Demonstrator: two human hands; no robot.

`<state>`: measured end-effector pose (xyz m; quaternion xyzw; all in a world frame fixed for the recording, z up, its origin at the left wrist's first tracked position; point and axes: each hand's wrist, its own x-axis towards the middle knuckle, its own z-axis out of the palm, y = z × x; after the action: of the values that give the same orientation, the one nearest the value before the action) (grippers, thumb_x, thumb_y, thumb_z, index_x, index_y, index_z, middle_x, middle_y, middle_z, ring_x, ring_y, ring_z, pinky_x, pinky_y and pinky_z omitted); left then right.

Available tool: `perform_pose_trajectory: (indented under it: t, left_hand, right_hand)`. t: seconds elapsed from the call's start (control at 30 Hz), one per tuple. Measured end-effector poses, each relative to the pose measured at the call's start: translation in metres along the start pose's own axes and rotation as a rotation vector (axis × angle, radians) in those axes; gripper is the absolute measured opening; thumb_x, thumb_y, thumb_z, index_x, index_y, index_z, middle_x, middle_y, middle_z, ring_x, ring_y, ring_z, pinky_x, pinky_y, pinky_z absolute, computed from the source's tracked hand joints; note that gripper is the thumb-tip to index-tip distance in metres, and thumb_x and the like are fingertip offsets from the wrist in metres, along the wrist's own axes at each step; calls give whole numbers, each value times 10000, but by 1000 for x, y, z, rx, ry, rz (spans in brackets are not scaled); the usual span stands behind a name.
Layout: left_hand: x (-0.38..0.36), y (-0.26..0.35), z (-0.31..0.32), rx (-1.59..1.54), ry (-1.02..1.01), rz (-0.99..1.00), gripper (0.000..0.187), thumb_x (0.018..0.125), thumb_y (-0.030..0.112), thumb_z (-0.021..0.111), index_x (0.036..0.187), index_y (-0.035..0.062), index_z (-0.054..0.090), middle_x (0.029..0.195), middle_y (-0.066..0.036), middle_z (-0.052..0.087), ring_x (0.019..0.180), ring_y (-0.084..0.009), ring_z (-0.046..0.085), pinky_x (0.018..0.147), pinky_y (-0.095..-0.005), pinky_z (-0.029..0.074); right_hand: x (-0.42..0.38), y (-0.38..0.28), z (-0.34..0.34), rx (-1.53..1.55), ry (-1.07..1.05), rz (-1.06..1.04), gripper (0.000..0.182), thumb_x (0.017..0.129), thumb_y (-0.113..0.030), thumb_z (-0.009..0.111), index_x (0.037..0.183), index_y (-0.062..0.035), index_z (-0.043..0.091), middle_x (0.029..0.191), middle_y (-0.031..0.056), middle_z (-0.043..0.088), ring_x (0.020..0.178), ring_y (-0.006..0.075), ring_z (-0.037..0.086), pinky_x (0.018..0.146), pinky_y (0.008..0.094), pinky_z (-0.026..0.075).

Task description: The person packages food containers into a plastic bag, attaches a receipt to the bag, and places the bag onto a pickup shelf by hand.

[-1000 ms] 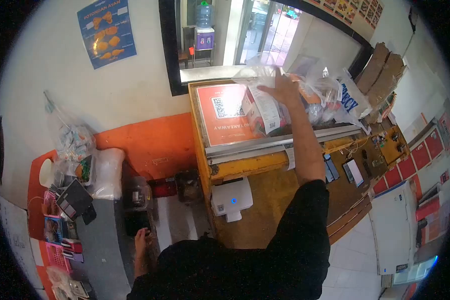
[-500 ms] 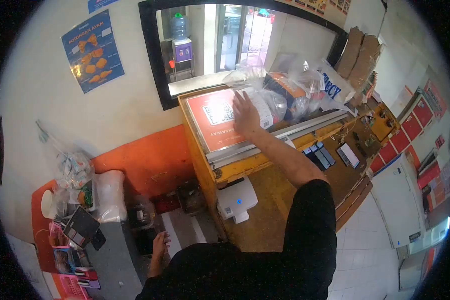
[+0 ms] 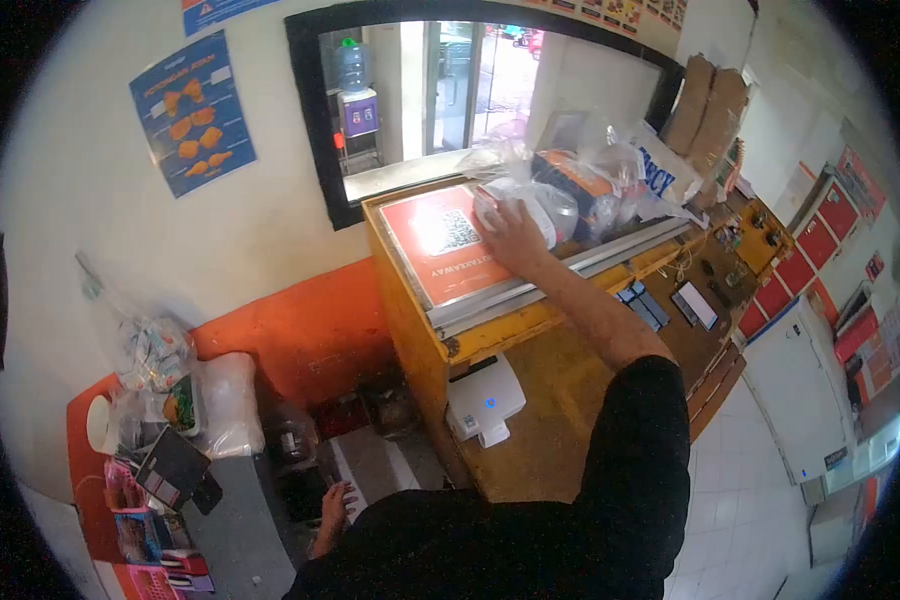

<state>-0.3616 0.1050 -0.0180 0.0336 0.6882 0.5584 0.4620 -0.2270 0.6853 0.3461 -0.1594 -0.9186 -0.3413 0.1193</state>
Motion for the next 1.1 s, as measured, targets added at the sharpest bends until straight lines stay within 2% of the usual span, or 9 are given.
perform_pose_trajectory:
  t: [0.23, 0.27, 0.4, 0.53, 0.63, 0.7, 0.9, 0.93, 1.1]
  left_hand:
    - [-6, -39, -13, -25, 51, 6, 351, 993, 382, 486, 1178, 100, 587, 1061, -47, 629, 858, -180, 617, 648, -328, 478]
    - [-18, -31, -5, -86, 87, 19, 324, 983, 363, 515, 1109, 84, 622, 833, 12, 594, 618, -68, 484, 485, -213, 417]
    - [-38, -31, -6, -59, 167, 49, 365, 967, 411, 524, 1126, 98, 623, 973, -26, 645, 738, -105, 591, 536, -222, 450]
    - [-56, -41, -14, -85, 267, 64, 368, 965, 415, 523, 1147, 110, 620, 1008, -17, 648, 767, -124, 606, 587, -244, 474]
    - [-77, -39, -31, -129, 312, 84, 368, 967, 414, 523, 1149, 108, 617, 984, -10, 650, 777, -116, 610, 583, -234, 461]
    - [-74, -68, -51, -217, 330, 154, 356, 969, 401, 529, 1146, 104, 615, 969, -7, 650, 784, -111, 615, 578, -226, 451]
    - [-115, -77, -93, -272, 315, 229, 312, 965, 342, 554, 1128, 84, 616, 964, -9, 633, 875, -116, 588, 696, -261, 444]
    - [-145, -40, -97, -279, 356, 33, 324, 976, 318, 541, 1149, 53, 610, 992, -28, 643, 892, -136, 601, 703, -261, 450]
    - [-161, -86, -170, -172, 580, 149, 309, 967, 277, 562, 1098, 5, 631, 899, -68, 668, 773, -149, 620, 744, -308, 501]
  right_hand:
    - [1, -27, -65, 192, 265, 114, 435, 891, -411, 579, 1237, -147, 567, 1418, 102, 412, 1417, 319, 226, 1091, 655, 171]
    - [0, -45, -87, 255, 280, 147, 399, 881, -378, 618, 1197, -136, 586, 1393, 103, 455, 1392, 331, 285, 1094, 614, 198]
    - [-25, -130, -164, 1340, 81, -20, 309, 868, -246, 675, 1116, -70, 620, 1120, 118, 634, 1094, 297, 579, 996, 441, 406]
    - [-18, -236, -197, 2009, -262, -495, 279, 841, -146, 708, 1091, -46, 637, 985, 106, 679, 899, 275, 664, 817, 372, 509]
    - [-30, -320, -199, 1887, -391, -457, 367, 869, -236, 682, 1173, -47, 596, 1037, 147, 667, 983, 307, 646, 872, 401, 494]
    - [-44, -359, -191, 1214, -562, -774, 465, 895, -351, 634, 1250, -63, 545, 1107, 198, 640, 1066, 347, 605, 932, 432, 460]
    - [-53, -475, -174, 1205, -1135, -761, 489, 900, -385, 596, 1285, -89, 536, 1206, 202, 609, 1111, 369, 576, 940, 450, 452]
    - [-69, -501, -156, 1125, -1121, -754, 459, 895, -371, 604, 1234, -63, 574, 1190, 199, 618, 1108, 364, 581, 929, 436, 463]
    - [-110, -603, -114, 1309, -1222, -695, 379, 903, -313, 631, 1132, -12, 629, 1044, 158, 673, 964, 267, 647, 835, 368, 504]
